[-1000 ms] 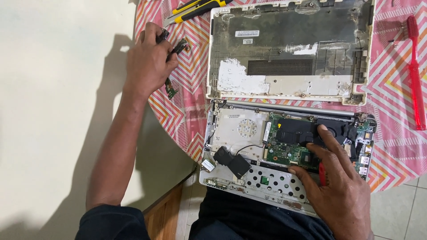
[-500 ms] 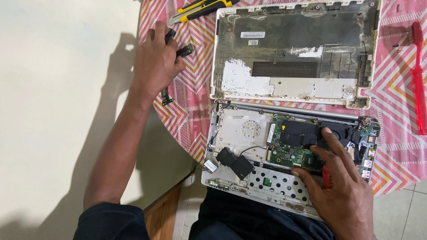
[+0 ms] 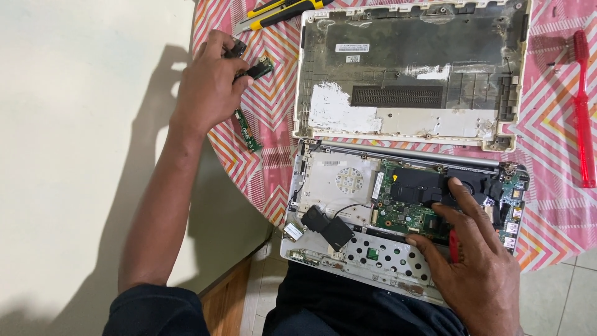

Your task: The person disassembles a laptop by removing the back cover and using a screwdriver to detach internal components. They remove the hard drive, a small circuit board, and a ribbon cable, placing them on the table.

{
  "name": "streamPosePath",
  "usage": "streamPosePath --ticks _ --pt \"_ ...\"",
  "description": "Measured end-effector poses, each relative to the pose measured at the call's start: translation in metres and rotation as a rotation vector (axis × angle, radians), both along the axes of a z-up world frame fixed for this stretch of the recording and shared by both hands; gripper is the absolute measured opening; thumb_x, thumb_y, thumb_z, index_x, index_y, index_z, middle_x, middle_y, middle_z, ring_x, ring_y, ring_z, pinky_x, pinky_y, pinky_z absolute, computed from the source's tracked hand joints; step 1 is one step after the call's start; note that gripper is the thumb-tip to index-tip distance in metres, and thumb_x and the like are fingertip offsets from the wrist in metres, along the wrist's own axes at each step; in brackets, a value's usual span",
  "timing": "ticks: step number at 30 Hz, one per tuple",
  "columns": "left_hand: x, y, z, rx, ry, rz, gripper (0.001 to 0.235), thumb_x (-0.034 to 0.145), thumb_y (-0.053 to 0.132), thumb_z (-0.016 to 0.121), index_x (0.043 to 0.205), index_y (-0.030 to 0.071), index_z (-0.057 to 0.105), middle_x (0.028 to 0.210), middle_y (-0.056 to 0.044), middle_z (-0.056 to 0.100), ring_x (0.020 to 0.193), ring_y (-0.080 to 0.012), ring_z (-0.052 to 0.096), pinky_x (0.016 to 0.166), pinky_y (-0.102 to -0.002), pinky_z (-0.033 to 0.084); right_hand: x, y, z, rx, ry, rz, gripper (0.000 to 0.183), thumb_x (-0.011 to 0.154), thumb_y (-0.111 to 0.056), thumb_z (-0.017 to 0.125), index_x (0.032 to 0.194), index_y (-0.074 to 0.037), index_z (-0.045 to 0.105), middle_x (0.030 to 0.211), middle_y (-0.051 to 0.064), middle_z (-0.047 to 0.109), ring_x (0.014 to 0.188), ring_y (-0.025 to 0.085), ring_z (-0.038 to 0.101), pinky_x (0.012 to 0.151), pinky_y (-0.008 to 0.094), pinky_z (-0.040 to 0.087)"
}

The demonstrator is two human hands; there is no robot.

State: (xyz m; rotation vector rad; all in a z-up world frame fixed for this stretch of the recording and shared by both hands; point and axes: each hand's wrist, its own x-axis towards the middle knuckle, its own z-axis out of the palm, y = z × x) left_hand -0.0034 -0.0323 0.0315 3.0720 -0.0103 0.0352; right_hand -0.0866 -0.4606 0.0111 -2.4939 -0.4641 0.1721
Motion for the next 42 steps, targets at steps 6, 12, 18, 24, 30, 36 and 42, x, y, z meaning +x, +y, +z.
streamPosePath --ticks 6,12,18,24,30,36,42 --pt "-0.012 -0.008 -0.006 -0.042 0.024 0.009 0.031 0.096 0.004 0.055 0.124 -0.002 0.065 0.140 -0.023 0.044 0.109 -0.0436 0.058 0.088 -0.055 0.051 0.001 0.004 0.005 -0.030 -0.016 -0.026 0.054 0.076 -0.039 0.074 0.124 -0.019 0.060 0.153 -0.003 0.045 0.134 0.032 0.054 0.070 0.053 0.059" --pt "-0.022 0.004 -0.024 -0.017 -0.104 -0.015 0.032 0.098 0.006 0.053 0.127 0.006 0.068 0.135 -0.022 0.056 0.117 -0.0394 0.057 0.083 -0.055 0.052 0.002 0.006 0.010 -0.004 0.024 -0.011 0.056 0.075 -0.036 0.073 0.126 -0.017 0.058 0.154 -0.002 0.040 0.130 0.028 0.054 0.068 0.050 0.062" --pt "-0.028 0.002 -0.019 -0.129 -0.144 -0.035 0.038 0.092 0.015 0.066 0.126 0.000 0.067 0.141 -0.015 0.048 0.125 -0.0356 0.048 0.091 -0.056 0.050 -0.003 0.002 0.007 -0.018 0.043 -0.012 0.060 0.075 -0.035 0.073 0.130 -0.019 0.054 0.152 0.001 0.042 0.137 0.037 0.047 0.081 0.058 0.061" --pt "-0.013 -0.001 -0.016 0.043 -0.178 -0.147 0.026 0.094 0.023 0.070 0.109 0.001 0.071 0.125 -0.013 0.047 0.120 -0.0327 0.038 0.086 -0.054 0.041 0.013 0.011 0.047 -0.144 -0.199 -0.007 0.035 0.090 -0.031 0.072 0.118 -0.011 0.066 0.111 0.009 0.059 0.098 0.028 0.063 0.050 0.045 0.047" --pt "-0.019 -0.007 -0.007 0.075 -0.198 -0.168 0.022 0.096 0.020 0.068 0.106 0.001 0.064 0.120 -0.008 0.053 0.110 -0.0284 0.045 0.086 -0.047 0.039 0.086 0.033 0.059 -0.276 -0.265 0.344 0.036 0.087 -0.007 0.048 0.123 -0.008 0.048 0.094 0.010 0.048 0.046 0.015 0.036 0.025 0.026 0.031" --pt "-0.023 -0.011 -0.010 -0.176 -0.295 -0.191 0.041 0.111 0.034 0.030 0.116 0.001 0.052 0.105 -0.014 0.064 0.091 -0.0336 0.061 0.078 -0.046 0.041 0.138 0.070 0.050 -0.380 -0.152 0.524 0.038 0.102 -0.015 0.033 0.137 -0.006 0.043 0.120 0.017 0.058 0.089 0.031 0.065 0.089 0.049 0.049" --pt "-0.055 -0.053 0.031 -0.897 -0.399 -0.110 0.021 0.103 0.013 0.052 0.118 0.000 0.055 0.095 -0.012 0.061 0.092 -0.0258 0.068 0.081 -0.039 0.054 0.161 0.095 0.012 -0.219 -0.495 0.524 0.022 0.094 -0.020 0.060 0.114 -0.013 0.056 0.102 0.006 0.057 0.094 0.028 0.062 0.075 0.039 0.047"
